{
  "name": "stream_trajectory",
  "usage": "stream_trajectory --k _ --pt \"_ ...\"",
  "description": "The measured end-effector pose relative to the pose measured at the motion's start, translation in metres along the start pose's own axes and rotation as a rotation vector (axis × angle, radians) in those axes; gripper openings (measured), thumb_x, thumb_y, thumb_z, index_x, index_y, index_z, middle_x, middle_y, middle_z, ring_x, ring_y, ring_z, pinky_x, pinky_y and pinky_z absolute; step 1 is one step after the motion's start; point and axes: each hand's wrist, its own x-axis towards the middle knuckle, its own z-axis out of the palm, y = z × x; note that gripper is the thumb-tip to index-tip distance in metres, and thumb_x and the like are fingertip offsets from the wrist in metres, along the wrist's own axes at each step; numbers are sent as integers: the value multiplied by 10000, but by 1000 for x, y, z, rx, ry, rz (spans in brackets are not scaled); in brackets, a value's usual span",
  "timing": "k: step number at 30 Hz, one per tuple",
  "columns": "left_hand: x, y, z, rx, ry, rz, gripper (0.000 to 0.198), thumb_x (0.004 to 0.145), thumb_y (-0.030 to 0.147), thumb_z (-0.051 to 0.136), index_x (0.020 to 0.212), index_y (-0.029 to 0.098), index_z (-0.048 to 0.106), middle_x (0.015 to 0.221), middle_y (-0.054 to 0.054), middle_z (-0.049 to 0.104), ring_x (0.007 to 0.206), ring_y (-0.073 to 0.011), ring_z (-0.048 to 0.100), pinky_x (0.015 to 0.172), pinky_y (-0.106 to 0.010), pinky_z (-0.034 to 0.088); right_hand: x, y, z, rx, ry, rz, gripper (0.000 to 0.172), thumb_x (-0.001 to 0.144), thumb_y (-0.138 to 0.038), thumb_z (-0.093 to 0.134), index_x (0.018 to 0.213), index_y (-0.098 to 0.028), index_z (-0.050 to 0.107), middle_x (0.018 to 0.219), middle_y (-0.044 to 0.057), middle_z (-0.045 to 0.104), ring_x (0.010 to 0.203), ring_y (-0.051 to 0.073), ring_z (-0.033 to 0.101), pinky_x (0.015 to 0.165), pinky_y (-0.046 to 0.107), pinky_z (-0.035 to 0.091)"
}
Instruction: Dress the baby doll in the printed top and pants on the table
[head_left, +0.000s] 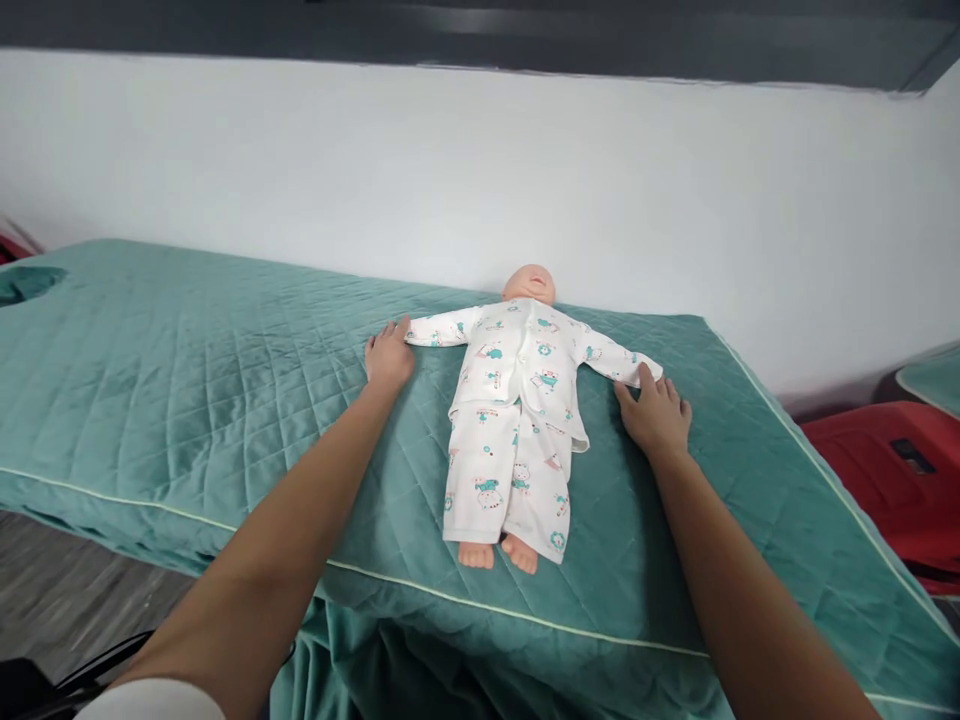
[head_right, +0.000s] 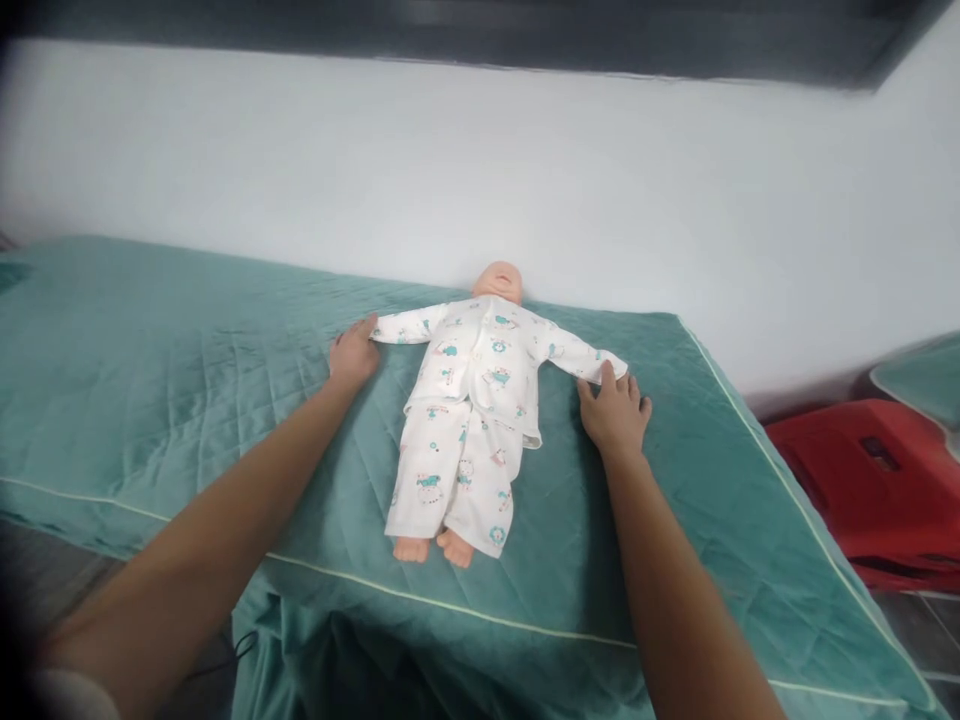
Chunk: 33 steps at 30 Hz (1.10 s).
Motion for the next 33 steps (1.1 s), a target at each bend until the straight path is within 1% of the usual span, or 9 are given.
stream_trajectory --k 6,10,13,15,18,22,24,28,33 --pt "8 -5 -2 -69 82 -56 569 953 68 392 1510 144 477 1562 -113 523 1429 -269 459 1207 -486 266 0 0 5 11 38 30 745 1023 -525 344 1588 -39 327 1609 229 413 1537 340 321 1245 564 225" --pt "7 -5 -1 -54 78 -83 548 901 35 433 1420 127 583 1534 -174 534 1454 -330 433 1216 -533 242 -1 -1 3 15 54 56 760 1012 -504 398 1586 -12 317 1614 272 378 1533 373 320 1239 562 239" --pt "-2 -5 -5 -136 127 -94 549 882 13 423 1407 69 571 1515 -227 518 1432 -358 450 1188 -531 310 -8 -1 1 32 80 62 753 1000 -467 449 1588 -16 321 1640 306 295 1544 414 279 1226 579 256" --pt "-16 -4 -8 -208 160 -75 538 873 3 422 1395 22 553 1480 -250 525 1409 -356 470 1171 -508 355 -21 -3 0 73 98 -21 743 983 -422 480 1586 -15 328 1657 298 261 1547 421 268 1222 585 273" --pt "-55 0 -10 -252 141 -1 511 874 14 449 1373 22 557 1422 -205 577 1355 -302 526 1170 -447 392 -56 -9 1 193 90 -316 676 965 -268 451 1602 -80 325 1684 203 270 1555 348 294 1226 541 328" --pt "-135 7 -9 -353 93 185 436 881 58 486 1277 144 646 1379 -106 634 1331 -242 558 1181 -397 408 -121 -18 3 313 -11 -654 618 945 -95 350 1539 -225 463 1548 101 535 1443 262 498 1199 516 405" --pt "-178 8 -10 -436 65 272 402 905 96 477 1251 193 655 1334 -85 661 1287 -233 591 1157 -416 436 -153 -19 1 370 -14 -641 567 962 -113 368 1499 -231 509 1483 105 598 1396 278 543 1177 546 420" --pt "-247 5 -17 -515 6 266 321 935 154 499 1212 240 637 1346 -77 649 1278 -237 595 1138 -468 449 -206 -19 -8 585 -11 -505 519 992 -230 501 1508 -265 466 1473 103 592 1357 280 561 1142 537 454" --pt "-279 8 -24 -405 3 251 196 898 205 617 1092 232 601 1454 -112 572 1366 -294 523 1140 -556 414 -246 -33 -13 655 9 -484 490 964 -274 604 1439 -261 485 1457 132 517 1345 275 528 1106 486 487"
